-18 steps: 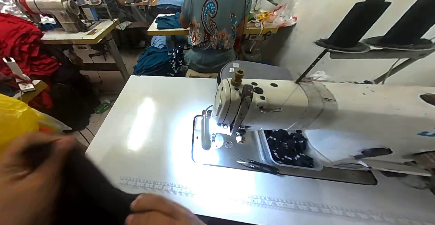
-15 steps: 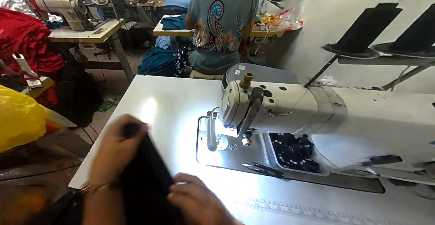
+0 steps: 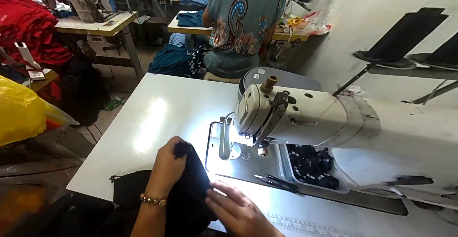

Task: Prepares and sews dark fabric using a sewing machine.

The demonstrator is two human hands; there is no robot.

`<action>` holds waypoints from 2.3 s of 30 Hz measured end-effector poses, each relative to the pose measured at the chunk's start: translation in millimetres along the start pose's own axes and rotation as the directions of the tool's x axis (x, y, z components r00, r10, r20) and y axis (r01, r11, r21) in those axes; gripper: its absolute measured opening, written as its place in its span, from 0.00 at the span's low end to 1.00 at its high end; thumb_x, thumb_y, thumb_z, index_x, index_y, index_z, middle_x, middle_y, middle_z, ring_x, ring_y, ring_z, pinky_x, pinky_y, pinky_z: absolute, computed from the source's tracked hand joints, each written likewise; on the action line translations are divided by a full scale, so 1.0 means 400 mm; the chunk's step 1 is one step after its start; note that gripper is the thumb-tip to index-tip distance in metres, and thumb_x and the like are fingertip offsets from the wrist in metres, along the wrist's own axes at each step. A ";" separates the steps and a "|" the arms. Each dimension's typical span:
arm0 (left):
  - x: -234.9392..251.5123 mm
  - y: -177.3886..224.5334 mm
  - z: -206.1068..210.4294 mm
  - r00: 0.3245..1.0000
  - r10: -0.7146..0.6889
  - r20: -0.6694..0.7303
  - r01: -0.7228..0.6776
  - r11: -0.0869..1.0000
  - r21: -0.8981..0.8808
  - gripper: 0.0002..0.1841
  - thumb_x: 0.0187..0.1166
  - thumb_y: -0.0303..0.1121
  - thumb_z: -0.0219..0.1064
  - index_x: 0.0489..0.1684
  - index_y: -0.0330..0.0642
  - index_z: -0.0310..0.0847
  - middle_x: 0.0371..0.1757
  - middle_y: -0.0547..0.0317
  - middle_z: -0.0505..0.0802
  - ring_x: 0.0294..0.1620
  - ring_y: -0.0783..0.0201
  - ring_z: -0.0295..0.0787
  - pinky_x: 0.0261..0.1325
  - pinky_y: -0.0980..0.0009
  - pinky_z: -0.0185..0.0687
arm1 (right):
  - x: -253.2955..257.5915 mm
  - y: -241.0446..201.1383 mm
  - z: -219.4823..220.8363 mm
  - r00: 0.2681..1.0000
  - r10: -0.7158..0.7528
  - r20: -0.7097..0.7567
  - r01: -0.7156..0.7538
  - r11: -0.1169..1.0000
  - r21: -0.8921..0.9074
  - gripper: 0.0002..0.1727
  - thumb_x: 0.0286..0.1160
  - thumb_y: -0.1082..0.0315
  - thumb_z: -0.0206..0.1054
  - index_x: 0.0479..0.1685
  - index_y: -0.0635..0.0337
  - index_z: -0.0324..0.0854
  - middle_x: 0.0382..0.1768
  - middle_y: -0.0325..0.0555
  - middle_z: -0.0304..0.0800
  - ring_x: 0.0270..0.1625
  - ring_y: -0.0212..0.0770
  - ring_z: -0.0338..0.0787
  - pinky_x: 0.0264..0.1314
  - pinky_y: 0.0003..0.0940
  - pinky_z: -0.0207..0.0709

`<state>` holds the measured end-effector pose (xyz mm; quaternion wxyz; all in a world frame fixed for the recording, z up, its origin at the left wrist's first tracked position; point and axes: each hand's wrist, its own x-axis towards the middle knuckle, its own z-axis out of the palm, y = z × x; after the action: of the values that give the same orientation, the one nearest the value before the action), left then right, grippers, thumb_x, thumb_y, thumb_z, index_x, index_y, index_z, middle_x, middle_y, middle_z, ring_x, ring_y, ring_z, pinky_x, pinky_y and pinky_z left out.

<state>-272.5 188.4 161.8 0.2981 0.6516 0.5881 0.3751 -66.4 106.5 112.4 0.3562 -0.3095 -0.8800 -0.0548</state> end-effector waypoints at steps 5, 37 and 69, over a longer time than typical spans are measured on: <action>0.062 -0.025 -0.033 0.965 0.244 -0.093 -0.239 0.969 0.064 0.12 0.66 0.17 0.75 0.44 0.40 0.90 0.38 0.60 0.96 0.36 0.72 0.92 0.44 0.72 0.88 | 0.086 -0.028 0.026 0.995 -0.025 -0.093 0.036 0.992 0.117 0.08 0.80 0.78 0.60 0.42 0.61 0.86 0.45 0.49 0.94 0.64 0.48 0.91 0.80 0.42 0.75; 0.292 0.039 0.258 0.840 0.393 0.374 -0.456 0.885 0.097 0.08 0.77 0.23 0.66 0.44 0.34 0.92 0.47 0.47 0.94 0.54 0.46 0.85 0.69 0.39 0.58 | -0.110 0.159 -0.023 0.911 0.384 0.153 -0.394 0.918 0.042 0.16 0.86 0.60 0.58 0.33 0.57 0.85 0.65 0.47 0.93 0.78 0.44 0.83 0.90 0.62 0.53; -0.010 0.003 0.238 0.955 0.203 0.216 -0.277 0.869 0.410 0.37 0.76 0.61 0.62 0.82 0.47 0.75 0.83 0.51 0.79 0.89 0.46 0.65 0.89 0.32 0.42 | -0.109 0.125 0.012 0.956 0.294 0.017 -0.290 0.949 -0.127 0.15 0.81 0.63 0.55 0.36 0.56 0.88 0.56 0.49 0.96 0.71 0.50 0.89 0.82 0.58 0.68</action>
<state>-192.1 189.4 110.7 0.1435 0.7986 0.5445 0.2127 -15.9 126.1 73.9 0.3247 -0.4586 -0.8257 -0.0502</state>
